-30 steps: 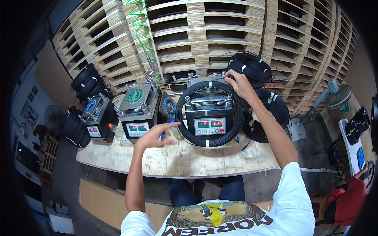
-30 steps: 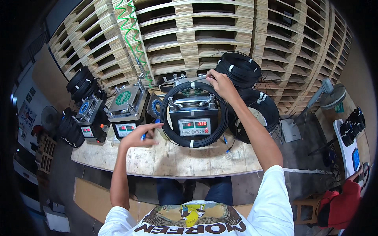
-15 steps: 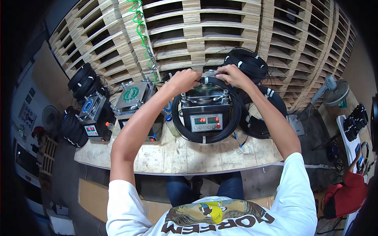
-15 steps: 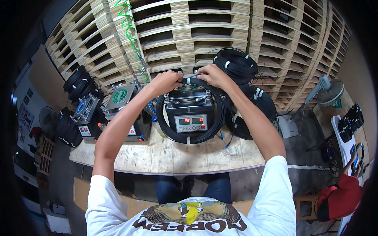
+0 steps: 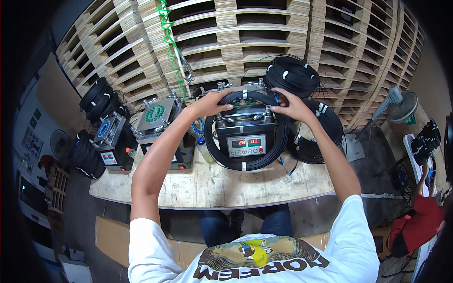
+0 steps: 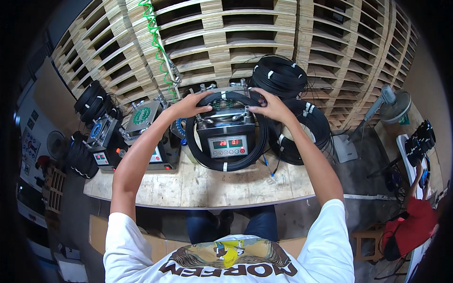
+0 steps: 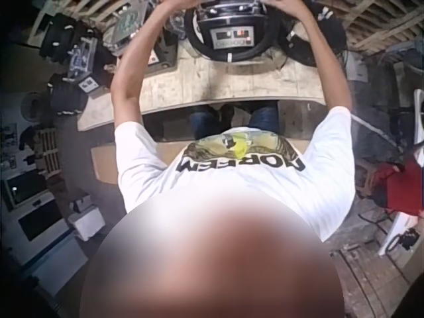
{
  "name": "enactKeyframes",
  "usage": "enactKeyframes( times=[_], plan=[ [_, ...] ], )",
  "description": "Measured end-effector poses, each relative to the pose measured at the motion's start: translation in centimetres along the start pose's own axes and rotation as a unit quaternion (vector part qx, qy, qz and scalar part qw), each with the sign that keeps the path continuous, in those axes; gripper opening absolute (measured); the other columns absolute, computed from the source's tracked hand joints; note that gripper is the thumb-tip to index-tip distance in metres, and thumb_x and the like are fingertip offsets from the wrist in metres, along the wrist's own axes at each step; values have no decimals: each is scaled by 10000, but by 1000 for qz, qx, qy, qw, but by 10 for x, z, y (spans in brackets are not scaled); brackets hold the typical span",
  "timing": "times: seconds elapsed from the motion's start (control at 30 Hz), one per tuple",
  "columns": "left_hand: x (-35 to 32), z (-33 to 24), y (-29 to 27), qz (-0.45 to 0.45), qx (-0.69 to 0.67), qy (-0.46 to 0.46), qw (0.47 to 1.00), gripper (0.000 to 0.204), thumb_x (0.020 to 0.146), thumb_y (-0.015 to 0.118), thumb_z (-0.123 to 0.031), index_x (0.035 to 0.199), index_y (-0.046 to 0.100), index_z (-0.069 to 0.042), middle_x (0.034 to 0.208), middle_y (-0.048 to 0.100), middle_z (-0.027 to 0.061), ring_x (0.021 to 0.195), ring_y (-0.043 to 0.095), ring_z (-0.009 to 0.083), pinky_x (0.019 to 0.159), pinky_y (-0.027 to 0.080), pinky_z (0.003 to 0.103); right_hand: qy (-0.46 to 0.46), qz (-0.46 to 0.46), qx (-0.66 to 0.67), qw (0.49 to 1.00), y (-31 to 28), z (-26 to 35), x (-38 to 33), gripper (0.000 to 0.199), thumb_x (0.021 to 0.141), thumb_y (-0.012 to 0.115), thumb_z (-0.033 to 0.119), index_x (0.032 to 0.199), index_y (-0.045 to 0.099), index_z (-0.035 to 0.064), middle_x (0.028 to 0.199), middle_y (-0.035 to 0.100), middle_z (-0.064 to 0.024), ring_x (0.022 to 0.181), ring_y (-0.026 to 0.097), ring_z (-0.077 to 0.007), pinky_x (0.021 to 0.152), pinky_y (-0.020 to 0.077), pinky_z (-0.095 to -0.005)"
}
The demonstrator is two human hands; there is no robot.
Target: The recorder prepares fiber optic cable connectors by mounting them in a jig and using industrial polishing machines to refine the tips.
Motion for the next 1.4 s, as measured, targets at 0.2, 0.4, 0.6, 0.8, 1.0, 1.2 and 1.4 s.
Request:
enactKeyframes(
  times=[0.2, 0.4, 0.6, 0.8, 1.0, 1.2, 1.4],
  plan=[
    [0, 10, 11, -16, 26, -42, 999, 632, 945, 625, -458, 1409, 471, -58, 997, 672, 270, 950, 665, 441, 831, 534, 489, 119, -94, 153, 976, 47, -74, -87, 937, 754, 875, 256, 1510, 341, 111, 1120, 620, -133, 958, 631, -175, 846, 527, -337],
    [-1, 17, 4, 67, 139, -83, 985, 619, 1003, 528, -440, 1410, 423, 13, 1071, 630, 302, 1054, 610, 446, 893, 491, 518, 150, -88, 62, 983, 41, -43, -58, 698, 727, 850, 258, 1290, 553, -27, 1132, 695, -177, 1004, 682, -264, 917, 524, -363],
    [-5, 12, -7, 28, 100, -44, 994, 583, 1012, 528, -421, 1364, 469, 40, 1060, 623, 288, 1048, 593, 428, 934, 462, 481, 126, -43, 39, 990, 17, -52, -36, 609, 703, 852, 249, 1166, 632, -82, 991, 701, -114, 885, 633, -147, 804, 524, -302],
    [-11, -26, -84, -68, 24, -37, 997, 410, 938, 616, -354, 1083, 631, 29, 691, 621, 195, 631, 617, 300, 625, 470, 431, 65, -23, 33, 997, -40, 12, 4, 514, 734, 831, 203, 1113, 664, -104, 903, 666, -39, 766, 593, -81, 676, 503, -256],
    [-55, -61, -144, -183, -151, -76, 969, 340, 860, 677, -219, 1067, 560, 24, 868, 659, 127, 712, 682, 178, 622, 553, 337, -49, -24, 22, 998, -84, 119, 22, 440, 745, 806, 136, 1115, 679, -65, 887, 693, -30, 759, 609, -78, 684, 507, -247],
    [-74, -128, -148, -203, -261, -46, 943, 624, 819, 698, -103, 1380, 428, -73, 1011, 643, 117, 718, 625, 124, 677, 537, 270, -143, -9, -124, 982, -106, 191, 40, 486, 711, 814, 159, 1158, 705, 5, 826, 719, -69, 706, 622, -99, 621, 509, -265],
    [-80, -140, -113, -204, -297, -169, 918, 678, 767, 684, -82, 1428, 537, -50, 759, 617, 5, 511, 508, 55, 467, 415, 227, -152, 91, -177, 968, -73, 226, 57, 746, 732, 826, 33, 1405, 516, 117, 1104, 681, -75, 887, 654, -149, 705, 553, -287]
  ],
)
Point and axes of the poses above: each hand's wrist, its own x-axis towards the middle knuckle, its own y-axis out of the palm, z = x × y, the point moved 5 cm from there along x, towards the middle knuckle
